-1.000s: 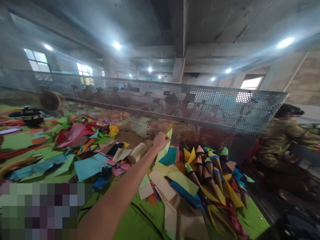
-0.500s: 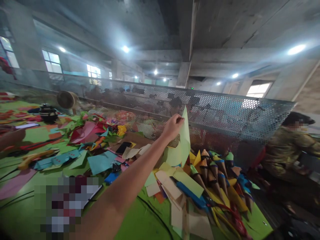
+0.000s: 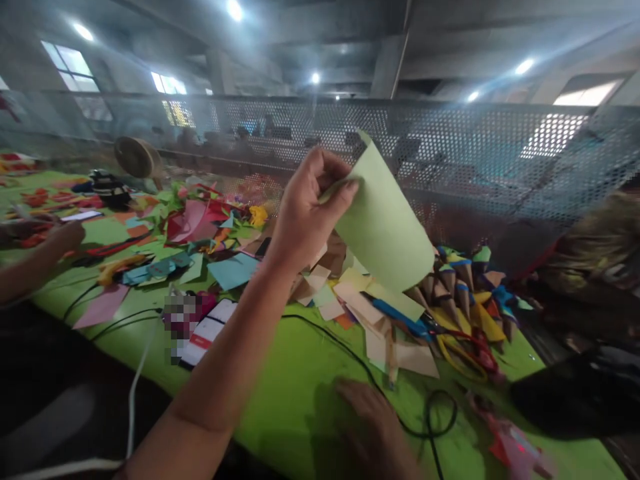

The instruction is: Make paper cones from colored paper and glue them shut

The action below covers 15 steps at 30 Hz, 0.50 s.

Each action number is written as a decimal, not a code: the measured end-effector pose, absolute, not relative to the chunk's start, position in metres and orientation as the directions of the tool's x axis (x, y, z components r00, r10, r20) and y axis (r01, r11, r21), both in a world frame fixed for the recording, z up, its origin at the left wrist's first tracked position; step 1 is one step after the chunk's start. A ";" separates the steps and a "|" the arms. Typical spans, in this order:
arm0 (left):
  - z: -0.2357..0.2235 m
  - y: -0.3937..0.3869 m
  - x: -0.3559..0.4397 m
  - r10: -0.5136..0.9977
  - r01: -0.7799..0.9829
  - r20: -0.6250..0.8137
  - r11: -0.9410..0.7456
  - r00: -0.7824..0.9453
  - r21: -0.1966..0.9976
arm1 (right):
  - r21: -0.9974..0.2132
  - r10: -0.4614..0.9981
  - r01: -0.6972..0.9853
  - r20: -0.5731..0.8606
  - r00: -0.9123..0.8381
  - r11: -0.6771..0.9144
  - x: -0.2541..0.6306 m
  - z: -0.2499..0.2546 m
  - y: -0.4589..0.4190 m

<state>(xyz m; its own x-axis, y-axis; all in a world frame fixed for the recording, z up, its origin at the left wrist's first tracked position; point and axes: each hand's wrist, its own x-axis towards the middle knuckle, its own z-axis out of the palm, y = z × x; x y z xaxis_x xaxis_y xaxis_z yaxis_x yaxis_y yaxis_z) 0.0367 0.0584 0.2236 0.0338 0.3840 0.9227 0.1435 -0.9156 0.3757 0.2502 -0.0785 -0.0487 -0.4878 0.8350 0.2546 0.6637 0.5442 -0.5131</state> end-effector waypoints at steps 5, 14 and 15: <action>0.216 0.046 0.013 0.385 0.243 0.923 -0.896 0.002 0.373 | -0.322 0.915 0.859 0.210 -0.344 0.397 0.260 -0.046 -0.032; 0.185 -0.028 -0.001 0.578 0.226 0.760 -0.816 0.296 0.532 | -0.573 0.962 0.781 0.238 -0.133 0.250 0.254 0.003 -0.028; 0.176 -0.040 -0.005 0.605 0.268 0.692 -0.796 0.394 0.542 | -0.620 0.962 0.749 0.261 -0.086 0.235 0.257 0.004 -0.035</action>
